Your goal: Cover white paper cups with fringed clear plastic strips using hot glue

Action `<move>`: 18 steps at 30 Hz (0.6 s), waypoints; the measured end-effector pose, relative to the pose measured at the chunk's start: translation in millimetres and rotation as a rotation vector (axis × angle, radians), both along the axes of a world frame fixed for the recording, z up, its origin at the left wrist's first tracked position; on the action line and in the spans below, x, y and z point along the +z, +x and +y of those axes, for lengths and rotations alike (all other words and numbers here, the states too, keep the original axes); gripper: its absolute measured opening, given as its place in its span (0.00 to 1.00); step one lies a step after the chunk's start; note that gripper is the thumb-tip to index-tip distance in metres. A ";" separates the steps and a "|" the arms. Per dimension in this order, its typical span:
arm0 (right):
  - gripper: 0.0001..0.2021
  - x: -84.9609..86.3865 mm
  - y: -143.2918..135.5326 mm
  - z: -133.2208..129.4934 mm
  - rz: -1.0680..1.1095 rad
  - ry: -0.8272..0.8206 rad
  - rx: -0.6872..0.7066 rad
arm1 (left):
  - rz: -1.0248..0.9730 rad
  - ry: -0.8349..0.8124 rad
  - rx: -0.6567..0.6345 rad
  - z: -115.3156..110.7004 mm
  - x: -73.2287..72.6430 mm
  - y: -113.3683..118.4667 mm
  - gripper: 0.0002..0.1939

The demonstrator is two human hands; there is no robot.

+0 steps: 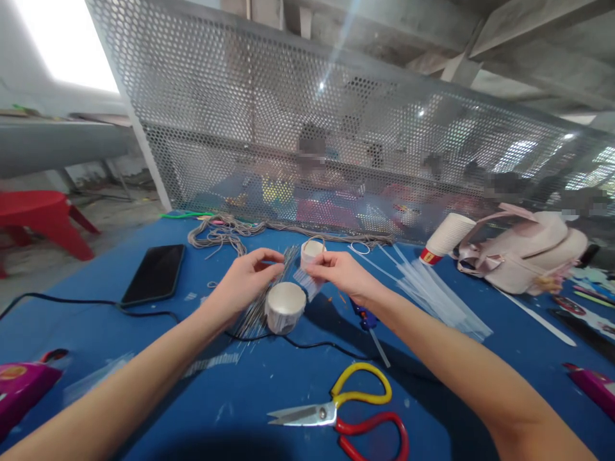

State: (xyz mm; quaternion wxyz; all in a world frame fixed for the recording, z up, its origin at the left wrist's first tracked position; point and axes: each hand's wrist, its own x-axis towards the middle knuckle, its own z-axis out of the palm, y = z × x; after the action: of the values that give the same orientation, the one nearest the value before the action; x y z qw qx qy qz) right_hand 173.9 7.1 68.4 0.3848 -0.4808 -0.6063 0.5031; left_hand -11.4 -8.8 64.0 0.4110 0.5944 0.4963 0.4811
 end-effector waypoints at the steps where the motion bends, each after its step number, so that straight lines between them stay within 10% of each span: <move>1: 0.05 0.3 0.7 0.0 -0.033 0.004 0.014 | 0.044 -0.024 0.004 1.0 -1.2 -4.3 0.09; 18: 0.04 8.9 11.5 10.8 -0.389 0.207 0.173 | 0.038 -0.389 -0.099 -9.4 -15.4 -12.3 0.14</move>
State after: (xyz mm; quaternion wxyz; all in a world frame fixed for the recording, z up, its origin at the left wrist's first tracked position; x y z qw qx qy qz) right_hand 185.4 17.9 77.3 0.2632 -0.4730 -0.7563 0.3674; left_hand -23.6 -18.2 48.6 0.5316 0.5364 0.5580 0.3440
